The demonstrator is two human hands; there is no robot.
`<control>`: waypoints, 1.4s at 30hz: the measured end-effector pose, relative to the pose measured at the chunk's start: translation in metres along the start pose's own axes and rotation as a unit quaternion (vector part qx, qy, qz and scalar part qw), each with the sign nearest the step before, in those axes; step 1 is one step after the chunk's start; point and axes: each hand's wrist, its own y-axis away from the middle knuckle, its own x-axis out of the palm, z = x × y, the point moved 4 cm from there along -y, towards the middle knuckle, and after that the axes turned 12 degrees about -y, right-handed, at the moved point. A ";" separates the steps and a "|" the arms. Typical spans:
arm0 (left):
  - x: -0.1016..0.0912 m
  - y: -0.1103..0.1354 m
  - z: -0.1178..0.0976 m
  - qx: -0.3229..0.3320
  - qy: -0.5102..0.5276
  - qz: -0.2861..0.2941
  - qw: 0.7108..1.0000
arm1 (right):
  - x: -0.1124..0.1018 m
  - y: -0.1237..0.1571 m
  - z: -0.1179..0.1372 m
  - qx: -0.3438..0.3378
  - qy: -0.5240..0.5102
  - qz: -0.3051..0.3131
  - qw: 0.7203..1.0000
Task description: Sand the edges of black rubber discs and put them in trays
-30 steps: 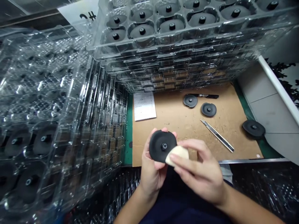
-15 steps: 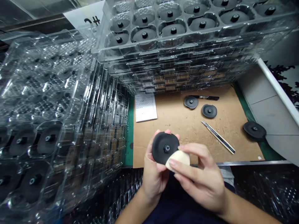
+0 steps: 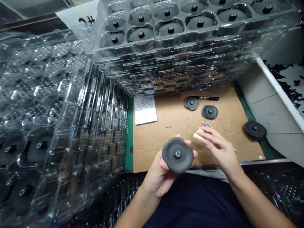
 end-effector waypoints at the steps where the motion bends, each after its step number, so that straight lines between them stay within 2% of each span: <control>1: 0.003 -0.001 0.002 -0.027 0.002 0.028 0.999 | 0.001 -0.005 0.016 -0.041 -0.001 0.015 0.999; 3: 0.008 -0.001 0.008 -0.086 -0.018 0.081 0.993 | 0.009 -0.018 0.052 -0.137 -0.004 0.111 0.984; 4: 0.009 -0.001 0.010 -0.110 -0.034 0.104 0.988 | 0.016 -0.024 0.068 -0.177 0.008 0.193 0.965; 6: 0.010 0.000 0.013 -0.134 -0.050 0.128 0.981 | 0.025 -0.031 0.088 -0.215 0.036 0.337 0.916; 7: 0.009 0.000 0.014 -0.134 -0.045 0.127 0.982 | 0.028 -0.034 0.092 -0.213 0.056 0.382 0.898; 8: 0.008 -0.001 0.014 -0.129 -0.031 0.121 0.984 | 0.028 -0.037 0.094 -0.204 0.078 0.404 0.888; 11: 0.005 -0.001 0.017 -0.139 -0.017 0.112 0.984 | 0.029 -0.041 0.092 -0.205 0.110 0.406 0.884; 13: 0.004 0.000 0.020 -0.167 -0.040 0.126 0.977 | 0.031 -0.039 0.091 -0.228 0.058 0.419 0.877; 15: 0.004 0.000 0.022 -0.178 -0.051 0.130 0.974 | 0.031 -0.039 0.090 -0.217 0.014 0.437 0.873; 18: 0.004 -0.002 0.018 -0.147 -0.030 0.118 0.982 | 0.028 -0.043 0.086 -0.167 0.068 0.415 0.892; 20: 0.006 -0.003 0.016 -0.148 -0.037 0.120 0.981 | 0.027 -0.042 0.088 -0.184 0.077 0.398 0.895; 22: 0.006 -0.002 0.015 -0.158 -0.057 0.128 0.978 | 0.027 -0.040 0.093 -0.222 0.033 0.394 0.892; 24: 0.004 -0.003 0.012 -0.145 -0.066 0.121 0.980 | 0.027 -0.039 0.093 -0.222 0.021 0.390 0.894; 26: 0.002 -0.003 0.008 -0.121 -0.058 0.102 0.986 | 0.026 -0.041 0.090 -0.193 0.075 0.367 0.907; 28: 0.001 -0.004 0.006 -0.117 -0.057 0.097 0.987 | 0.028 -0.041 0.089 -0.196 0.107 0.346 0.911; 31: 0.003 -0.005 0.005 -0.123 -0.074 0.107 0.984 | 0.033 -0.037 0.091 -0.243 0.053 0.323 0.913; 33: 0.003 -0.005 0.000 -0.097 -0.083 0.086 0.988 | 0.033 -0.036 0.088 -0.236 0.049 0.296 0.924; 37: -0.001 -0.005 -0.006 -0.052 -0.078 0.037 0.995 | 0.032 -0.032 0.084 -0.206 0.110 0.236 0.943; 40: -0.004 -0.005 -0.008 -0.026 -0.082 0.006 0.996 | 0.037 -0.027 0.087 -0.223 0.076 0.185 0.954; 42: -0.008 -0.005 -0.011 0.000 -0.086 -0.027 0.996 | 0.039 -0.025 0.086 -0.211 0.066 0.140 0.965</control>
